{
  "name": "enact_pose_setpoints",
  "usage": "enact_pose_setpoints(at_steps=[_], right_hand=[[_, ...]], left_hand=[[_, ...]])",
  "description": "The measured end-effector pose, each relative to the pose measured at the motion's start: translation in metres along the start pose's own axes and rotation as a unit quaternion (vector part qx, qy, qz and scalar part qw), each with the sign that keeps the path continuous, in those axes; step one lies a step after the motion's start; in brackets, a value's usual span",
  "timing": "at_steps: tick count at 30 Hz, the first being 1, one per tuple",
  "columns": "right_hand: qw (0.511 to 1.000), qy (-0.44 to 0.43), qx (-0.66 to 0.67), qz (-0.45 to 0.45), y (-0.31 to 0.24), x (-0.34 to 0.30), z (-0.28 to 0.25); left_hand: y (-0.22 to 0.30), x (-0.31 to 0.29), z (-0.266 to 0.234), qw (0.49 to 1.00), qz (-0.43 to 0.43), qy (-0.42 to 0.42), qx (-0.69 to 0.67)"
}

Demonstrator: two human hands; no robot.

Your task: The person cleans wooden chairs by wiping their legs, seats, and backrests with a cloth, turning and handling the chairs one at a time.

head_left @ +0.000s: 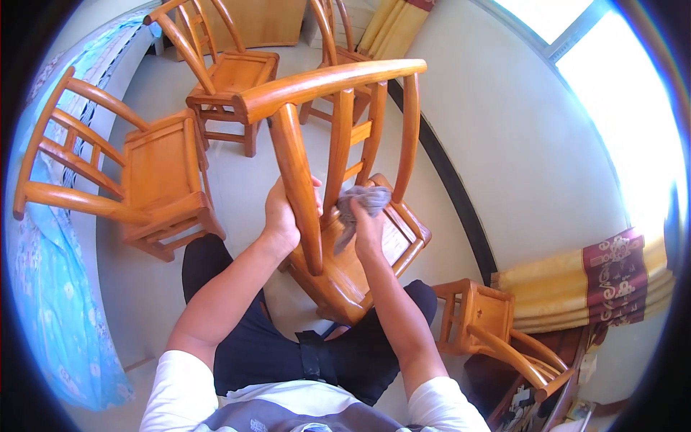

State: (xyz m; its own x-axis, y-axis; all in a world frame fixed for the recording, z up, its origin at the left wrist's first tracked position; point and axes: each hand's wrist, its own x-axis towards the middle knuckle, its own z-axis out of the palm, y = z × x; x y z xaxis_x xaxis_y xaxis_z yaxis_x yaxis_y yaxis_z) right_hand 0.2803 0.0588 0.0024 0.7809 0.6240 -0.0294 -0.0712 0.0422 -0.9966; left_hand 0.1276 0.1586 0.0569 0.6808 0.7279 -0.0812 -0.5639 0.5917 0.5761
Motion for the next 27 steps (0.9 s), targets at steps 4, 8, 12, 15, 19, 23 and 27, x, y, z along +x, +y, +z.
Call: enact_pose_setpoints(at_steps=[4, 8, 12, 15, 19, 23, 27], right_hand=[[0.979, -0.014, 0.149, -0.14, -0.057, -0.003, 0.01], [0.965, -0.095, 0.039, -0.24, -0.119, 0.004, 0.037], [0.937, -0.067, -0.209, -0.272, -0.162, 0.038, 0.084], [0.932, -0.034, -0.271, -0.239, -0.179, 0.039, 0.103], [0.962, 0.008, -0.148, -0.227, -0.17, 0.038, 0.114], [0.956, 0.028, -0.17, -0.236, -0.161, 0.042, 0.119], [0.907, 0.057, -0.274, -0.314, -0.132, 0.04, 0.109]], left_hand=[[0.0, -0.002, 0.006, 1.0, -0.006, 0.001, 0.018], [0.0, 0.0, -0.001, 0.999, 0.003, -0.009, 0.048], [0.001, -0.003, 0.007, 0.999, -0.006, 0.007, 0.037], [0.0, -0.002, 0.004, 0.999, -0.015, 0.013, 0.026], [0.002, -0.001, 0.008, 0.999, -0.008, 0.001, 0.034], [0.002, -0.003, 0.005, 0.999, 0.009, -0.009, 0.049], [0.001, -0.005, 0.006, 0.999, 0.008, 0.011, 0.051]])
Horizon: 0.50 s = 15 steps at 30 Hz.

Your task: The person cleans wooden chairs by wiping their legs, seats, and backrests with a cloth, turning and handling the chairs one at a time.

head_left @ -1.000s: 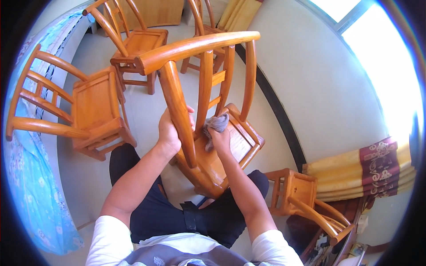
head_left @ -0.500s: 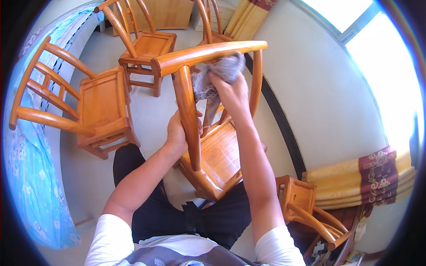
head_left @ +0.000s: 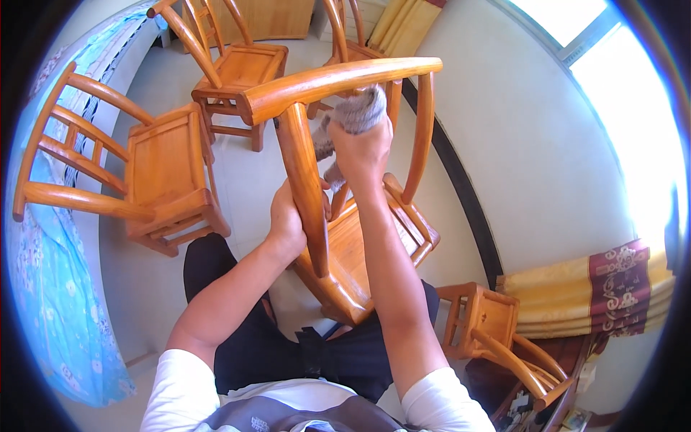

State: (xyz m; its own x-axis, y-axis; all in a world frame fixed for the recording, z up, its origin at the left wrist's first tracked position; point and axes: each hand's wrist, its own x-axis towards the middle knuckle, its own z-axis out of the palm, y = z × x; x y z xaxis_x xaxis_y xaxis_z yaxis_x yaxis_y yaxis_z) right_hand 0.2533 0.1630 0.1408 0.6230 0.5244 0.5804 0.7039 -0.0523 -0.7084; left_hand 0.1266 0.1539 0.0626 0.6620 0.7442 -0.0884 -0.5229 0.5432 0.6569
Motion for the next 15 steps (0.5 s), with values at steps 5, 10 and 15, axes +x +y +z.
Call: enact_pose_setpoints(at_steps=[5, 10, 15], right_hand=[[0.984, 0.017, -0.089, -0.15, 0.03, -0.033, 0.001], [0.97, 0.016, -0.166, -0.176, 0.07, -0.087, 0.004], [0.99, 0.032, -0.094, -0.098, 0.072, -0.098, -0.001]], left_hand=[[0.003, -0.003, -0.001, 1.0, -0.009, -0.004, -0.013], [0.0, 0.001, 0.003, 0.997, -0.016, 0.02, -0.074], [-0.004, 0.004, -0.007, 0.999, 0.001, -0.021, -0.048]])
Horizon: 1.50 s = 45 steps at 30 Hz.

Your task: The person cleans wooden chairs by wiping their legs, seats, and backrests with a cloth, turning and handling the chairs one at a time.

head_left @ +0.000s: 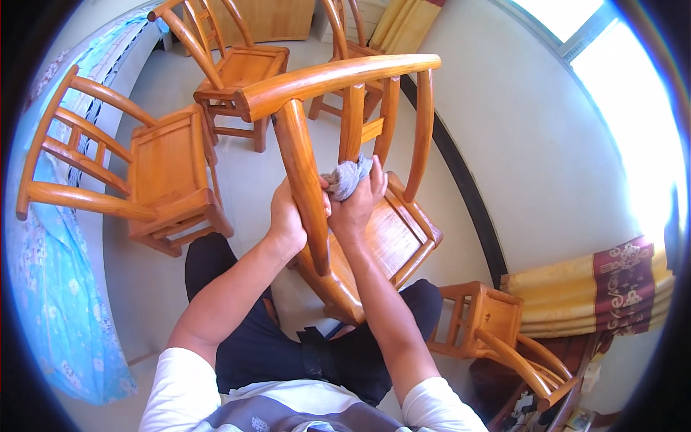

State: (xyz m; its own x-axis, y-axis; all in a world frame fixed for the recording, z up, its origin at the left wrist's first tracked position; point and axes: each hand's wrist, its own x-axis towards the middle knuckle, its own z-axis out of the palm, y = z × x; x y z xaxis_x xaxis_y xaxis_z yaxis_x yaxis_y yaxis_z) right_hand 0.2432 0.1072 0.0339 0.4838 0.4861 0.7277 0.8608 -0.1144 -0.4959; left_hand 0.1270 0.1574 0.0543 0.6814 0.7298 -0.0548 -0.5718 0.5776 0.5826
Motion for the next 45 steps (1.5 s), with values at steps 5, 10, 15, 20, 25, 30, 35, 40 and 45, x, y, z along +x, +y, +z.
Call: enact_pose_setpoints(at_steps=[5, 10, 15, 20, 25, 30, 35, 40, 45], right_hand=[[0.996, -0.015, 0.076, 0.033, -0.013, 0.032, -0.001], [0.997, -0.004, 0.075, 0.033, 0.004, 0.023, 0.006], [0.999, -0.006, 0.045, -0.005, 0.016, 0.008, 0.014], [0.998, -0.014, -0.03, -0.048, 0.01, -0.001, 0.004], [0.999, 0.024, -0.006, -0.022, 0.015, -0.026, 0.003], [0.96, 0.037, 0.206, 0.188, 0.036, -0.064, 0.018], [0.866, 0.003, 0.373, 0.333, 0.041, -0.064, 0.022], [0.912, -0.03, 0.292, 0.286, 0.036, -0.05, 0.025], [0.872, -0.019, 0.325, 0.366, 0.018, -0.046, 0.03]], left_hand=[[0.002, -0.001, 0.0, 1.0, -0.002, -0.007, -0.008], [0.001, -0.001, 0.002, 1.0, -0.003, -0.02, -0.001], [0.001, -0.001, -0.001, 1.0, 0.003, -0.016, -0.015], [0.002, -0.003, 0.0, 1.0, 0.004, -0.003, 0.008], [0.001, -0.003, 0.001, 1.0, 0.003, -0.011, 0.0], [-0.001, 0.001, 0.002, 1.0, 0.005, -0.001, 0.002], [0.001, 0.0, 0.003, 1.0, -0.005, 0.004, 0.007], [0.003, -0.001, 0.004, 1.0, -0.018, 0.009, -0.001], [0.004, -0.003, 0.004, 1.0, 0.001, 0.011, 0.016]])
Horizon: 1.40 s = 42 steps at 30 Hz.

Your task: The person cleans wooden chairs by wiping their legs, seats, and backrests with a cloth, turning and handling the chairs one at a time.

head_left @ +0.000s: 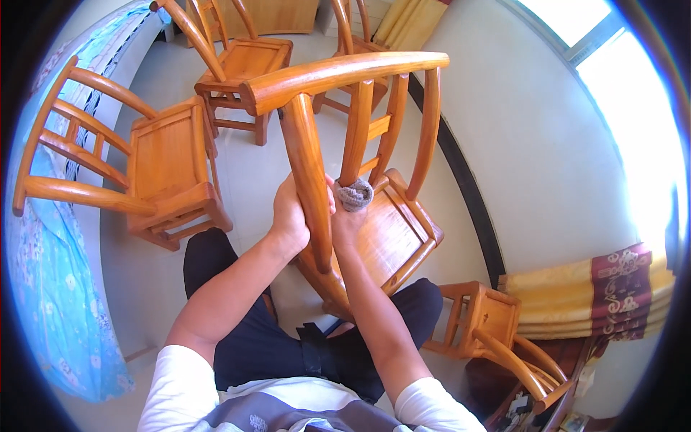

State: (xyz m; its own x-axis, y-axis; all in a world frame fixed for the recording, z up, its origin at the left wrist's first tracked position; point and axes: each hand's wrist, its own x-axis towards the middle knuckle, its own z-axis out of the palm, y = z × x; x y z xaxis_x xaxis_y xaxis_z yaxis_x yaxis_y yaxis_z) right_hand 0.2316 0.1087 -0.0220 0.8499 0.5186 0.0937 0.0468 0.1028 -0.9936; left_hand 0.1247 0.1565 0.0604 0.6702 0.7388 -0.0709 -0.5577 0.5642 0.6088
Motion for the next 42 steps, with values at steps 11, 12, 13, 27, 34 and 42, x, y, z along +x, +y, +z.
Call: enact_pose_setpoints(at_steps=[11, 12, 13, 27, 34, 42], right_hand=[[0.93, -0.144, -0.334, -0.047, 0.029, 0.003, -0.039], [0.922, -0.142, -0.353, -0.067, 0.027, 0.002, -0.041], [0.924, -0.138, -0.35, -0.07, 0.025, -0.001, -0.043], [0.858, -0.263, -0.437, -0.063, -0.014, -0.033, -0.084], [0.738, -0.233, -0.482, -0.411, -0.081, 0.008, -0.057], [0.639, -0.275, -0.479, -0.535, -0.093, 0.018, -0.04]], left_hand=[[-0.003, 0.001, -0.003, 1.0, 0.006, -0.007, -0.016], [-0.003, 0.002, -0.003, 1.0, 0.006, 0.002, -0.005], [-0.003, 0.002, -0.002, 1.0, 0.007, 0.011, 0.007], [-0.002, 0.001, 0.006, 1.0, 0.003, 0.03, 0.008], [-0.002, 0.008, 0.002, 0.983, 0.135, 0.097, 0.083], [-0.008, 0.01, 0.002, 0.98, 0.141, 0.133, 0.052]])
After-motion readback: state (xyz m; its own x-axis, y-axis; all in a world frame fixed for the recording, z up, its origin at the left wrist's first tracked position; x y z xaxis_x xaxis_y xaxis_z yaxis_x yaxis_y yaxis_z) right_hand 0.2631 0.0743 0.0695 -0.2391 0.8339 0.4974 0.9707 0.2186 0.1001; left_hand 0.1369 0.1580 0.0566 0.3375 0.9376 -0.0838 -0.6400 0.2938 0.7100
